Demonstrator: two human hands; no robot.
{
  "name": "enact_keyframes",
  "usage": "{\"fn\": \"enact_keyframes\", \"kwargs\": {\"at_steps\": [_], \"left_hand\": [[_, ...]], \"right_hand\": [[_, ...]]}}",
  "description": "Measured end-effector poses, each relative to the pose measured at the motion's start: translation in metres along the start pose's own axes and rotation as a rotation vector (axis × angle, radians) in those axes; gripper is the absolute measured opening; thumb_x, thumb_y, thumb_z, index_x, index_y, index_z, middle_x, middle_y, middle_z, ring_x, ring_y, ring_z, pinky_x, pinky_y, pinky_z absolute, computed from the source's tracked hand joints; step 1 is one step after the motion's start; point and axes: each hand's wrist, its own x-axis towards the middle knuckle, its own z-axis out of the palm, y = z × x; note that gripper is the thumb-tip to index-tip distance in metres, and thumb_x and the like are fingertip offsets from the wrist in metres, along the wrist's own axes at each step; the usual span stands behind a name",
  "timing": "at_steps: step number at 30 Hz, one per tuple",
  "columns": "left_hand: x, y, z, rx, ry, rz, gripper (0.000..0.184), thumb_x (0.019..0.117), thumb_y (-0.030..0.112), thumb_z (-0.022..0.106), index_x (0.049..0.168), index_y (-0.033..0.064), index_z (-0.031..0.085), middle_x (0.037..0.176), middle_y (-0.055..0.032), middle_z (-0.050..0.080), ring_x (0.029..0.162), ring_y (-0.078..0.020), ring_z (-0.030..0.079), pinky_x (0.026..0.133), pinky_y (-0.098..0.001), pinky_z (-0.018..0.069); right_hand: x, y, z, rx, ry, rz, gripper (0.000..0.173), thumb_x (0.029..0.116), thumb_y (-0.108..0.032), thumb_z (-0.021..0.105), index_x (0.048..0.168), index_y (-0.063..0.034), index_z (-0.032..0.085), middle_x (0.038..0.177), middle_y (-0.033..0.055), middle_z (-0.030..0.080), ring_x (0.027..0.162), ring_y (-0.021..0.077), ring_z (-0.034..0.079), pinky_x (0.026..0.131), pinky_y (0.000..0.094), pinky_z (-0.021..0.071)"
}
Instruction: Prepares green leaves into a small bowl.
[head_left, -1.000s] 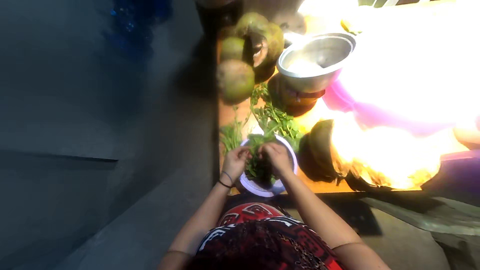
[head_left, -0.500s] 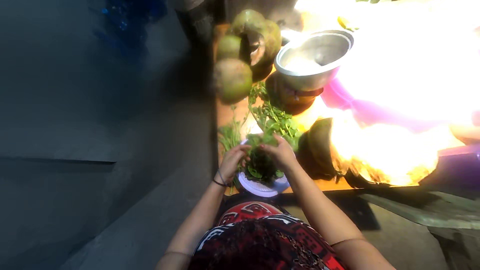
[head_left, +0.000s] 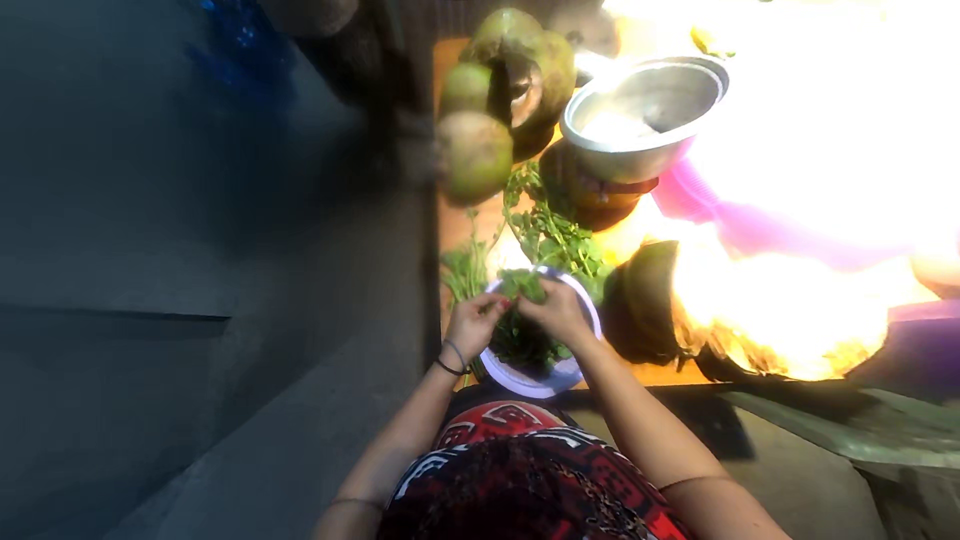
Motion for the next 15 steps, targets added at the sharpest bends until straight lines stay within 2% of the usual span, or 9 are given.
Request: {"fn": "enact_keyframes", "kwargs": {"at_steps": [2,6,8,9,10,12,13,14,15], "left_hand": [[0.001,0.002,0.001,-0.094,-0.026,-0.069,0.015,0.103,0.013,0.061,0.106,0.004,0.073,0.076,0.001,0.064,0.056,-0.0012,0.047,0.052,-0.0181,0.0399],[0.003,0.004,-0.001,-0.202,-0.058,-0.136,0.014,0.1025,0.012,0.062,0.103,0.0038,0.074,0.072,0.0021,0.06,0.052,-0.0011,0.043,0.048,-0.0167,0.0358],[0.004,0.002,-0.001,-0.139,-0.042,-0.105,0.015,0.1021,0.013,0.063,0.102,0.0047,0.075,0.076,0.0013,0.064,0.057,-0.0022,0.048,0.053,-0.0196,0.0402],[0.005,0.0,-0.003,-0.088,-0.037,-0.086,0.015,0.1018,0.014,0.064,0.103,0.0053,0.076,0.082,-0.0006,0.069,0.065,-0.0041,0.056,0.062,-0.0235,0.0472],[0.005,-0.002,-0.003,-0.044,-0.026,-0.06,0.015,0.1014,0.014,0.065,0.104,0.0049,0.076,0.089,-0.0026,0.072,0.073,-0.0063,0.061,0.069,-0.0277,0.0516],[0.004,-0.007,-0.001,0.023,0.01,-0.007,0.015,0.1004,0.015,0.066,0.105,0.0054,0.077,0.098,-0.005,0.075,0.085,-0.0102,0.068,0.081,-0.0351,0.0556],[0.004,-0.01,0.0,0.05,0.025,0.03,0.015,0.0996,0.016,0.068,0.105,0.0066,0.078,0.1,-0.0048,0.075,0.09,-0.0111,0.069,0.085,-0.0367,0.0569],[0.004,-0.013,0.001,0.075,0.04,0.074,0.015,0.0987,0.017,0.069,0.105,0.0077,0.078,0.099,-0.0046,0.074,0.09,-0.0118,0.069,0.085,-0.0375,0.0575],[0.005,-0.016,0.003,0.11,0.063,0.128,0.015,0.0978,0.017,0.069,0.105,0.0085,0.079,0.096,-0.0046,0.073,0.087,-0.0124,0.068,0.082,-0.0372,0.0575]], "right_hand": [[0.0,0.005,0.006,0.177,0.046,0.062,0.003,0.0874,-0.006,0.072,0.085,-0.004,0.07,0.073,-0.0018,0.066,0.064,0.0009,0.061,0.063,0.0241,0.0532],[0.0,0.02,0.015,0.506,0.082,0.157,0.008,0.0895,0.0,0.067,0.093,-0.0041,0.072,0.081,-0.0015,0.072,0.072,0.0031,0.067,0.07,0.0246,0.059],[0.0,0.024,0.008,0.42,0.08,0.227,0.004,0.0896,-0.002,0.067,0.091,-0.004,0.07,0.077,0.0,0.07,0.068,0.0058,0.066,0.066,0.0275,0.0584],[0.001,0.025,0.001,0.278,0.064,0.263,0.003,0.089,-0.005,0.071,0.089,-0.0027,0.069,0.076,0.0033,0.068,0.067,0.01,0.065,0.065,0.0325,0.0572],[0.001,0.026,-0.007,0.113,0.024,0.264,0.012,0.0877,-0.008,0.076,0.091,0.0003,0.069,0.081,0.0093,0.068,0.073,0.0171,0.066,0.07,0.0409,0.0562],[0.001,0.034,-0.018,-0.087,-0.099,0.183,0.041,0.0813,-0.012,0.086,0.115,0.0034,0.068,0.114,0.0212,0.068,0.103,0.0322,0.068,0.091,0.056,0.0547],[0.001,0.037,-0.023,-0.085,-0.152,0.153,0.064,0.0788,-0.012,0.088,0.135,0.0004,0.061,0.134,0.0222,0.06,0.121,0.0338,0.062,0.103,0.0558,0.051],[0.0,0.039,-0.026,-0.014,-0.168,0.133,0.082,0.0761,-0.01,0.089,0.148,-0.0039,0.052,0.146,0.0191,0.054,0.13,0.0309,0.057,0.108,0.0513,0.0485],[-0.001,0.038,-0.027,0.118,-0.156,0.13,0.091,0.0733,-0.007,0.088,0.154,-0.008,0.046,0.15,0.0126,0.053,0.133,0.0231,0.055,0.11,0.043,0.0493]]}}
